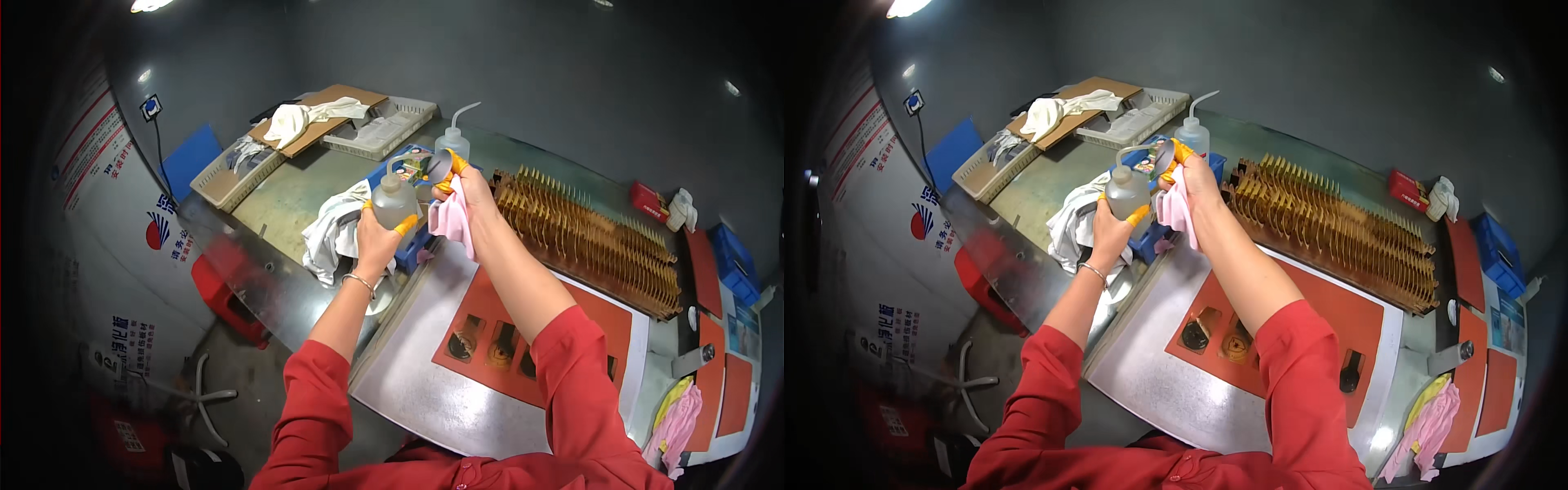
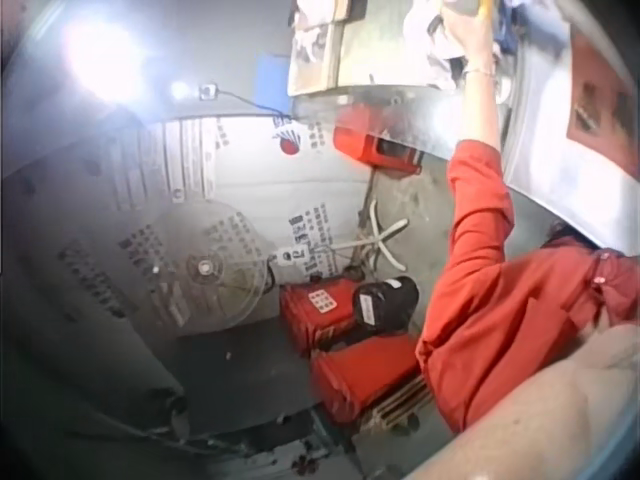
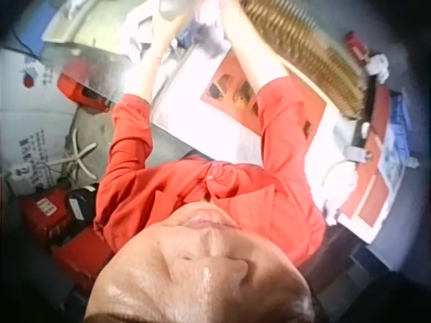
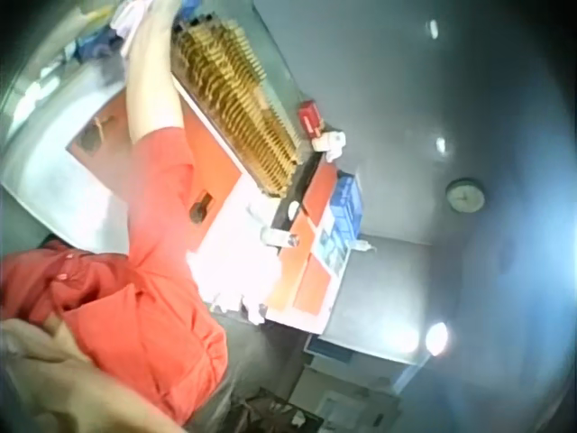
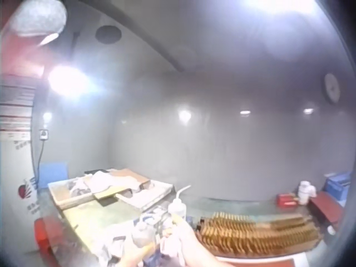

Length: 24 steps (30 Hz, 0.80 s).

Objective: The person cleans four dark, rectangular medals arranged on a red mat using a yellow cloth. They repeatedly wipe the surface of each medal, occasionally dipping the cloth into a liquid bottle to re-wet it. The person handles the medals one by one, ensuring each is thoroughly wiped before moving to the next.

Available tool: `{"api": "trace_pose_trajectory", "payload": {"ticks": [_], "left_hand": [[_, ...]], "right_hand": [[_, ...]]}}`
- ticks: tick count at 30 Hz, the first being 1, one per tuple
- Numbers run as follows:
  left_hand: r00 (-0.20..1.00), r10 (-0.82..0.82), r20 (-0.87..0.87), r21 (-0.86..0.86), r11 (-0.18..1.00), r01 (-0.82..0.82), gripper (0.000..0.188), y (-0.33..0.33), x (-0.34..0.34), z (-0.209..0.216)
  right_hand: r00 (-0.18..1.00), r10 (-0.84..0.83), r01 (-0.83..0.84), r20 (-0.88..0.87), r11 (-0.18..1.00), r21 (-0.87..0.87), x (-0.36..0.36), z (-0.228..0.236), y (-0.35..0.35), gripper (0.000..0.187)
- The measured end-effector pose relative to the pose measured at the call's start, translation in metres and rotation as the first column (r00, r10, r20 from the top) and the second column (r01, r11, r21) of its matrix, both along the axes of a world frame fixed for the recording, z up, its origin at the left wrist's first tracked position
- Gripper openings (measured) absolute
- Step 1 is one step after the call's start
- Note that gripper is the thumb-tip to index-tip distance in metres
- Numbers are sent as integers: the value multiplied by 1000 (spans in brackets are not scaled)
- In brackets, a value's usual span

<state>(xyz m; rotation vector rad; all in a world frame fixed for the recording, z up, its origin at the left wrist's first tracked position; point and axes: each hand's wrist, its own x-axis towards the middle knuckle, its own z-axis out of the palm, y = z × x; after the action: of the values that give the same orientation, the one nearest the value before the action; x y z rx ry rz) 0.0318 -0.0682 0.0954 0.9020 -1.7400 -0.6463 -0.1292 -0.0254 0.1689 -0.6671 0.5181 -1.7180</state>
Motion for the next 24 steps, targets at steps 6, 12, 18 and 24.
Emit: {"api": "trace_pose_trajectory", "payload": {"ticks": [6, 12, 18, 24], "left_hand": [[1000, -7, 4, 64, 998, 7, 59, -4, 6, -3], [999, 26, -33, 59, 998, -24, 58, -4, 8, -2], [999, -7, -49, 50, 999, 9, 59, -5, 1, -2], [997, -1, 72, -2, 1000, 1, 56, -25, 6, -29]], "right_hand": [[993, -116, 119, -26, 987, 110, 19, 17, -3, 19], [994, -86, 95, -65, 984, 149, 23, 21, 3, 18], [998, 2, -7, 65, 998, 70, 18, 24, 5, 28], [999, -30, 29, -35, 1000, -9, -26, 22, 97, 25]]}}
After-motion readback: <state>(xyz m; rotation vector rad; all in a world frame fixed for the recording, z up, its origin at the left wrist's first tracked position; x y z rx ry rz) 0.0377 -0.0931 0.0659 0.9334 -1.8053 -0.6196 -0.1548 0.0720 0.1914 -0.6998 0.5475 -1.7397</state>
